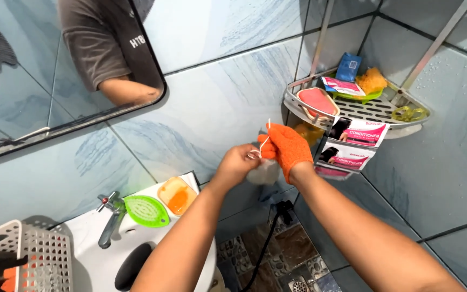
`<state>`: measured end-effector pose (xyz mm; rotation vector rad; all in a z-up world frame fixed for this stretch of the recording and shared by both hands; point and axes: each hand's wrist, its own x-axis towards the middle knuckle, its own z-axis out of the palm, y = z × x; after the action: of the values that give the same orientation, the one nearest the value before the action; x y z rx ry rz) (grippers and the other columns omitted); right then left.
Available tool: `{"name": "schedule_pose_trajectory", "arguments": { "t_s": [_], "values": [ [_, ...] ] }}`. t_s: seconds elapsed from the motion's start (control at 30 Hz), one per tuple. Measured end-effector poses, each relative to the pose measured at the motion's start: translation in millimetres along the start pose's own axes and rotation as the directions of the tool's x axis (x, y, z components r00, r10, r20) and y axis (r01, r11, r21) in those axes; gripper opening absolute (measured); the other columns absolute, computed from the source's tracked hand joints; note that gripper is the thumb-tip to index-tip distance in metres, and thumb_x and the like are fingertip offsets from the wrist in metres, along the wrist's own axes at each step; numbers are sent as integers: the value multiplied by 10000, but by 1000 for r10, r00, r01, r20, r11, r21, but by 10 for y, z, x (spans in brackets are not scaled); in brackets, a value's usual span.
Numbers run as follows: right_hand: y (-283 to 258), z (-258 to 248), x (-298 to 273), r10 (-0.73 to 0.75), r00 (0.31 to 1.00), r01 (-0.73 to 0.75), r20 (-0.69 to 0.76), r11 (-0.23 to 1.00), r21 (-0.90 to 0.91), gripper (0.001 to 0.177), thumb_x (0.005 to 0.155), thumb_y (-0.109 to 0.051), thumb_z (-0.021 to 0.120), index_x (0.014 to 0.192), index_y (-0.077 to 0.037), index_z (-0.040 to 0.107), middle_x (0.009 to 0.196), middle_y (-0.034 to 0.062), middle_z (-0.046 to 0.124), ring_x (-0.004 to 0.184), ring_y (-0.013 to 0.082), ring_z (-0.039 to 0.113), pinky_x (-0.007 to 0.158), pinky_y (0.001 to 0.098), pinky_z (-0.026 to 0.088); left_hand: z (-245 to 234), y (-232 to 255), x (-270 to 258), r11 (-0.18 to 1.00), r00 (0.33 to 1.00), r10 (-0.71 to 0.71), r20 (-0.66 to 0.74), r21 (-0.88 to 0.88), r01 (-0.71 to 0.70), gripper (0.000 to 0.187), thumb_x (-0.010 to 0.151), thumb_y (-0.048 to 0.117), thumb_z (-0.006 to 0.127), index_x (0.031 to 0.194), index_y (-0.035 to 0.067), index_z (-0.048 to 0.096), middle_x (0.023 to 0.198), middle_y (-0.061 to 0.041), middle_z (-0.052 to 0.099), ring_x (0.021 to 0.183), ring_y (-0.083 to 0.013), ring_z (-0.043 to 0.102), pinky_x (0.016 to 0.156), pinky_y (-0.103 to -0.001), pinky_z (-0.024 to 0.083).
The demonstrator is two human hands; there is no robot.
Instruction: Organizing toiletries on a shelf and cleaning various bathroom items in a sink.
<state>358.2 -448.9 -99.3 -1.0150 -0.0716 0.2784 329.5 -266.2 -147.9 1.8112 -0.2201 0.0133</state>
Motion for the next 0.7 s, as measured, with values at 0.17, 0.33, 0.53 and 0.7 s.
{"name": "schedule_pose_trajectory", "arguments": {
  "t_s": [0.17,0.33,0.53,0.7],
  "values": [
    [57,-354,-139,-104,964,228,245,797,-559,456,907,-336,730,1272,-71,661,1077,37,732,943,123,678,816,291,544,27,82,7,969,992,-122,-40,-219,110,95,932,91,642,984,54,712,850,-17,737,753,-86,658,668,-256,473],
    [65,-603,-275,33,986,102,162,649,-754,391,871,-374,713,1051,-32,771,930,77,764,822,162,707,748,329,562,182,-198,142,970,987,-122,-100,-222,98,101,945,59,629,993,35,715,885,-20,732,803,-88,654,710,-261,476],
    [425,-1216,-23,-20,1000,14,1,682,-732,416,881,-393,663,1118,-64,757,934,100,776,806,201,697,743,339,546,556,-874,799,970,978,45,-206,-225,-92,79,950,22,588,950,21,667,873,-33,720,778,-108,653,764,-270,543],
    [420,-1234,86,-87,966,-174,-245,483,-858,587,910,-412,690,1416,-141,567,1211,170,704,1070,278,657,879,385,505,1077,-1160,1494,928,987,-130,-89,-362,90,132,898,77,684,1009,17,721,872,-42,723,734,-129,622,642,-300,473]
  ]
}}
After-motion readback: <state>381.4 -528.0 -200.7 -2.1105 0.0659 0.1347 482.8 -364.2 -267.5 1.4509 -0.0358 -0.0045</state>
